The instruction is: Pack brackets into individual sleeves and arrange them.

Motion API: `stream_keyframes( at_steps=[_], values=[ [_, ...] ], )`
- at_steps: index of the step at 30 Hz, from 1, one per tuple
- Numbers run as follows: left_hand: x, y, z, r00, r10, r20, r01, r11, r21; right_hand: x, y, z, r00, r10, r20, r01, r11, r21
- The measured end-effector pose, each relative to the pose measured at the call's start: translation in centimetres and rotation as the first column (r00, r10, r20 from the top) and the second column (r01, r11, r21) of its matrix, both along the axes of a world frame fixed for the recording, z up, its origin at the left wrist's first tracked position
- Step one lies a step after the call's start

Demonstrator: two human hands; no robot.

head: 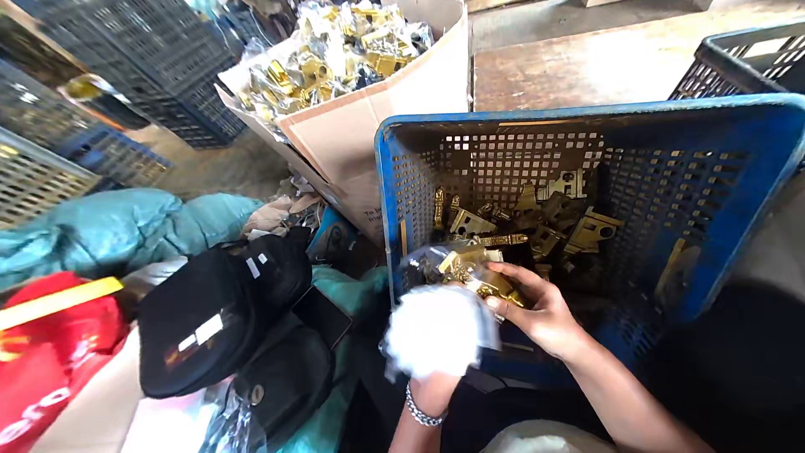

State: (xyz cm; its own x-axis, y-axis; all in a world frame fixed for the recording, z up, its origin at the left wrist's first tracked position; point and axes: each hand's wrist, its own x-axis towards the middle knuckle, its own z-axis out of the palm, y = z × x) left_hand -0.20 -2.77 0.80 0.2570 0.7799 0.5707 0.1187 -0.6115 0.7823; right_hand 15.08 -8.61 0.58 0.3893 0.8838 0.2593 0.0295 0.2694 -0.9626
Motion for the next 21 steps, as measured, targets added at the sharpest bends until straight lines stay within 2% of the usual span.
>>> stream_keyframes(
  at_steps=[2, 3, 4, 6, 7, 8, 9, 10, 11, 12, 13, 14, 15, 16, 17, 18, 19, 20, 21],
  values=[
    [0.4, -1.3, 0.3, 0.992, 0.012, 0.129, 0.023, 0.964, -0.263, 0.1, 0.4, -0.3, 0.996, -0.088, 0.010, 0.088, 0.996, 0.029],
    [0.5, -2.0, 0.4, 0.994, -0.001, 0.106, 0.035, 0.946, -0.323, 0.2, 0.8, -0.4, 0.991, -0.123, 0.052, 0.119, 0.991, 0.061],
    [0.5, -2.7, 0.2, 0.999, -0.015, 0.030, 0.023, 0.946, -0.322, 0.3, 1.1, -0.6, 0.982, -0.139, 0.128, 0.129, 0.988, 0.087],
    [0.2, -3.2, -1.0, 0.995, -0.020, -0.094, 0.000, 0.979, -0.203, 0.8, 1.1, -0.8, 0.928, -0.114, 0.355, 0.100, 0.993, 0.055],
    [-0.5, -2.8, -1.7, 0.995, -0.035, -0.091, 0.019, 0.985, -0.169, 1.4, 0.7, -0.6, 0.881, -0.037, 0.471, 0.063, 0.997, -0.039],
    [-1.5, -2.1, -2.3, 0.997, -0.067, -0.038, 0.059, 0.982, -0.182, 2.3, 0.2, 0.2, 0.830, 0.106, 0.547, 0.008, 0.979, -0.201],
    [-2.6, -1.3, -2.5, 0.994, -0.099, 0.051, 0.109, 0.959, -0.262, 3.4, -0.1, 1.5, 0.774, 0.325, 0.544, -0.073, 0.898, -0.433],
    [-3.6, -0.8, -2.2, 0.985, -0.095, 0.145, 0.145, 0.909, -0.391, 4.5, 0.1, 2.8, 0.676, 0.557, 0.482, -0.149, 0.745, -0.650],
    [-4.6, -0.5, -1.5, 0.977, -0.055, 0.207, 0.160, 0.829, -0.535, 5.4, 0.6, 3.7, 0.543, 0.734, 0.408, -0.211, 0.589, -0.780],
    [-5.5, -0.4, -0.7, 0.971, -0.007, 0.238, 0.166, 0.738, -0.654, 6.0, 1.0, 4.8, 0.406, 0.841, 0.358, -0.260, 0.481, -0.837],
    [-6.0, -0.3, -0.3, 0.964, 0.031, 0.266, 0.177, 0.669, -0.721, 6.5, 1.2, 6.4, 0.330, 0.869, 0.369, -0.303, 0.468, -0.830],
    [-6.3, -0.2, -0.3, 0.955, 0.042, 0.295, 0.202, 0.636, -0.745, 7.2, 1.0, 8.3, 0.377, 0.790, 0.485, -0.352, 0.606, -0.714],
    [-6.4, -0.1, -0.4, 0.948, 0.027, 0.318, 0.230, 0.634, -0.739, 7.7, 0.8, 9.5, 0.525, 0.556, 0.644, -0.354, 0.831, -0.428],
    [-6.4, -0.3, -0.5, 0.947, 0.012, 0.322, 0.238, 0.649, -0.723, 7.8, 1.5, 10.2, 0.672, 0.235, 0.702, -0.265, 0.962, -0.069],
    [-6.1, -0.5, -0.5, 0.950, 0.010, 0.312, 0.225, 0.674, -0.703, 7.6, 2.6, 11.1, 0.763, 0.005, 0.646, -0.151, 0.974, 0.170],
    [-5.4, -0.8, -0.5, 0.956, 0.019, 0.293, 0.195, 0.707, -0.680, 7.1, 3.6, 11.7, 0.786, -0.118, 0.607, -0.057, 0.964, 0.261],
    [-4.5, -1.0, -0.4, 0.963, 0.033, 0.268, 0.158, 0.737, -0.658, 6.2, 3.8, 11.5, 0.775, -0.139, 0.617, -0.011, 0.972, 0.233],
    [-3.6, -1.1, -0.5, 0.972, 0.027, 0.232, 0.125, 0.780, -0.613, 4.9, 3.6, 10.4, 0.753, -0.065, 0.655, -0.032, 0.990, 0.135],
    [-2.6, -1.1, -0.6, 0.982, 0.011, 0.188, 0.094, 0.835, -0.542, 3.4, 3.2, 8.6, 0.735, 0.074, 0.674, -0.111, 0.994, 0.012]
  ],
)
